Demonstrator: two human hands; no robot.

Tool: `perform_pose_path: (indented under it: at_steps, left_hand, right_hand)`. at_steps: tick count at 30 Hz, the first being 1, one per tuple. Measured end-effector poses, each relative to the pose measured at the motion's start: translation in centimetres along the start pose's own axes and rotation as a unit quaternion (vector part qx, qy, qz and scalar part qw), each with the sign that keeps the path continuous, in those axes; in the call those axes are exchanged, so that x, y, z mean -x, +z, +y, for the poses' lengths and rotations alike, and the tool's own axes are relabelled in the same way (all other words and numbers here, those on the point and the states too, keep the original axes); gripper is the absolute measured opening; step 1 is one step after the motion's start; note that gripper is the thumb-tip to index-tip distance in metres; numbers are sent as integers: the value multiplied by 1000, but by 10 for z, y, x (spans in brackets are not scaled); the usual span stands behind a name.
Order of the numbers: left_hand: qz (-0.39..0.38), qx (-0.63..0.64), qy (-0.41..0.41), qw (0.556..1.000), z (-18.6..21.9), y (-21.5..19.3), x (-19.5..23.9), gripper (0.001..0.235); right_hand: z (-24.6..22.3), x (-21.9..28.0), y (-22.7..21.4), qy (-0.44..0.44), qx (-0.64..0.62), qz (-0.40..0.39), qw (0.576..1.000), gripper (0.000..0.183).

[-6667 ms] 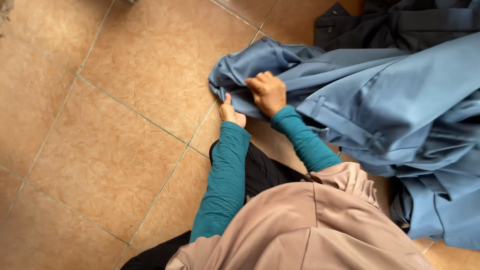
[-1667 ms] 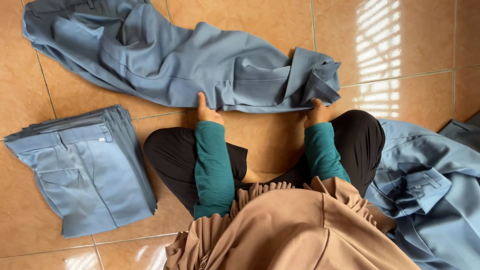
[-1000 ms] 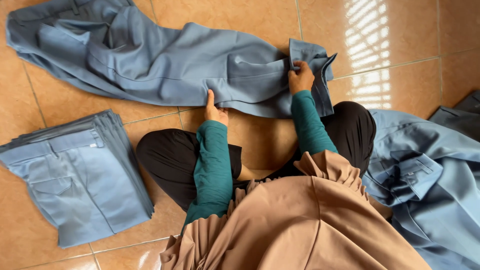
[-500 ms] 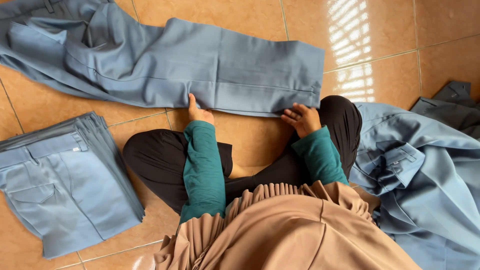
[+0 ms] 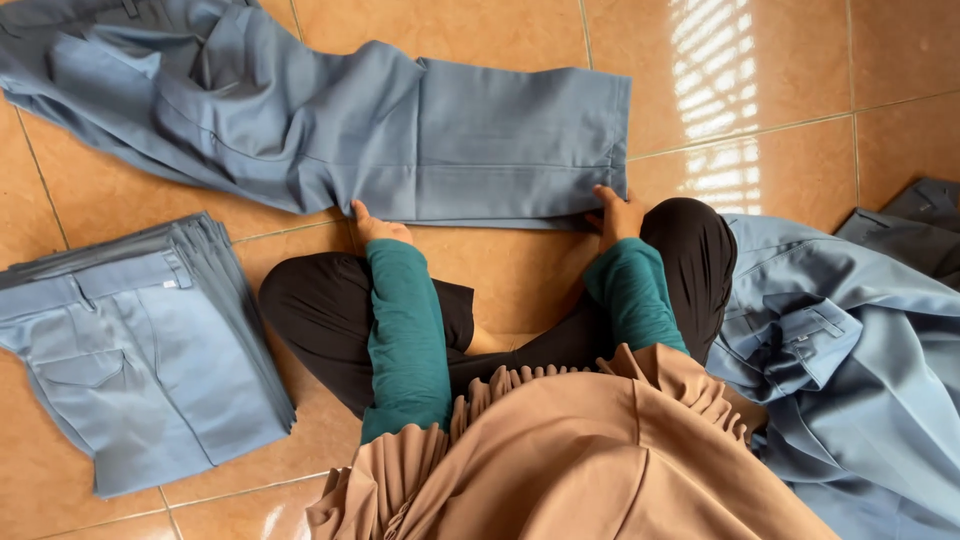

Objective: The person sits on a tiled floor and folds a pair of light blue trousers by hand. They smooth the fabric, fold the legs together, and then fold the garment into a compact rectangle, placing it on a stack of similar trousers.

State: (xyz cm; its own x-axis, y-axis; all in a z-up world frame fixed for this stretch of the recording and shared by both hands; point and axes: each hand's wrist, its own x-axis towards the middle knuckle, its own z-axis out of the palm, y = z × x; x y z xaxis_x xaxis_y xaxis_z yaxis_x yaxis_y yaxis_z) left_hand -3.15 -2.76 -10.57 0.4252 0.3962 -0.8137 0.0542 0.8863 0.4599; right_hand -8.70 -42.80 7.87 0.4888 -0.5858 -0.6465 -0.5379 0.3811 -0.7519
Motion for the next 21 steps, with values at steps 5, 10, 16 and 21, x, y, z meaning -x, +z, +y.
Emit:
perform_pose_path:
  at_steps: [5, 10, 16, 21]
  left_hand:
    - [3, -83, -33, 996, 19, 38, 91, 91]
    - [-56, -159, -112, 979, 11, 91, 184, 81]
    - [-158, -218, -110, 957, 8, 115, 202, 82]
    - [-205, -137, -117, 962, -14, 120, 139, 69]
  right_hand:
    - [-19, -2, -10, 23, -47, 3, 999, 81]
    - [22, -73, -15, -144, 358, 64, 920, 50]
    - [-8, -59, 11, -80, 470, 124, 870, 84]
    - [-1, -120, -13, -81, 404, 111, 904, 53]
